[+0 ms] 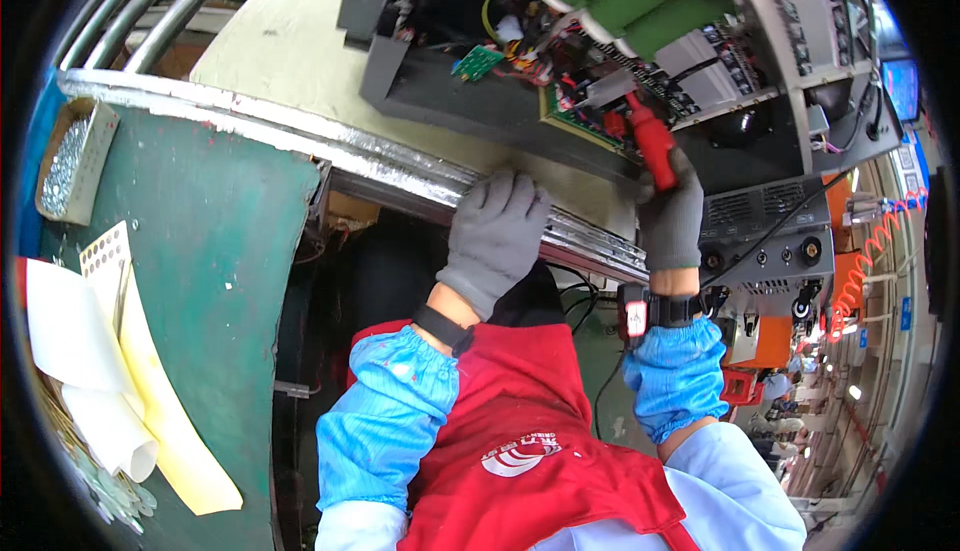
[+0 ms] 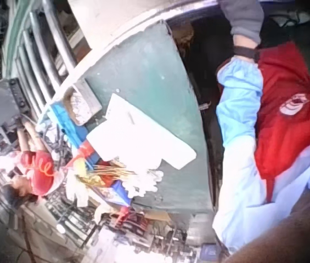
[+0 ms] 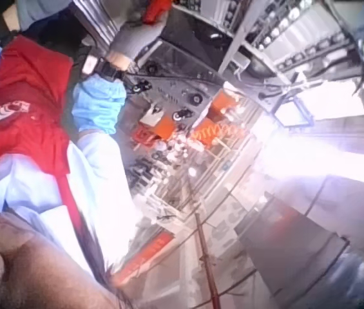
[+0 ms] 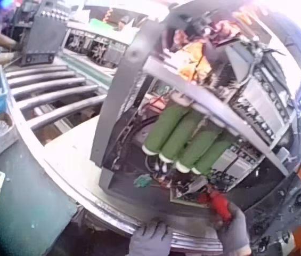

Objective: Assembling the internal wiring and components of an industrial electrical unit, possibly a welding machine.

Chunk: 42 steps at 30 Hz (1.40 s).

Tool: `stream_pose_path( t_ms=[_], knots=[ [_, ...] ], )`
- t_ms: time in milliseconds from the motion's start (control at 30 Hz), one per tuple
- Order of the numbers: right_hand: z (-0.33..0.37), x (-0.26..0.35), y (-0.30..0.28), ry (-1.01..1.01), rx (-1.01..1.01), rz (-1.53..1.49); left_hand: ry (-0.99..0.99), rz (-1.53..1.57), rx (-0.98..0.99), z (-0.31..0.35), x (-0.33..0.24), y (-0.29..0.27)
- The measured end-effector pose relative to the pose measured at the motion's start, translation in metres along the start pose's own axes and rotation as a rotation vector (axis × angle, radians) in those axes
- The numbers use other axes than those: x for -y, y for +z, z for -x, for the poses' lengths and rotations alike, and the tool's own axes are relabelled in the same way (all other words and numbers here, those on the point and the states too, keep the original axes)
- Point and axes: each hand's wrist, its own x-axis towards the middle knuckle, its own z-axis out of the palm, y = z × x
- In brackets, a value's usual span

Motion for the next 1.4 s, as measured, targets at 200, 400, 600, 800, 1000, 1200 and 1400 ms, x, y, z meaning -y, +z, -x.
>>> stream_pose_path(
  t_ms=[200, 400, 600, 800, 1000, 1200, 1400],
  knots=[
    [0.069, -0.003, -0.019, 0.177, -0.222, -0.301, -0.005, -0.079, 0.029, 0.002, -0.002, -0.007],
    [0.133, -0.012, -0.007, 0.47, 0.011, -0.434, -0.208, 0.418, 0.03, 0.002, -0.037, -0.042],
    [0.16, -0.025, 0.027, 0.382, 0.378, -0.239, -0.935, 1.19, 0.294, 0.009, -0.088, -0.097],
    [0.169, 0.009, 0.024, 0.278, 0.409, 0.013, -0.958, 1.375, 0.22, 0.009, -0.099, -0.116],
    [0.161, 0.032, -0.001, 0.207, 0.58, 0.182, -0.793, 1.212, 0.324, -0.005, -0.107, -0.121],
    [0.163, 0.043, -0.015, 0.184, 0.6, 0.287, -0.752, 1.194, 0.371, -0.007, -0.117, -0.124],
    [0.165, 0.063, -0.012, 0.185, 0.721, 0.315, -0.724, 1.182, 0.368, -0.02, -0.131, -0.151]
  ],
)
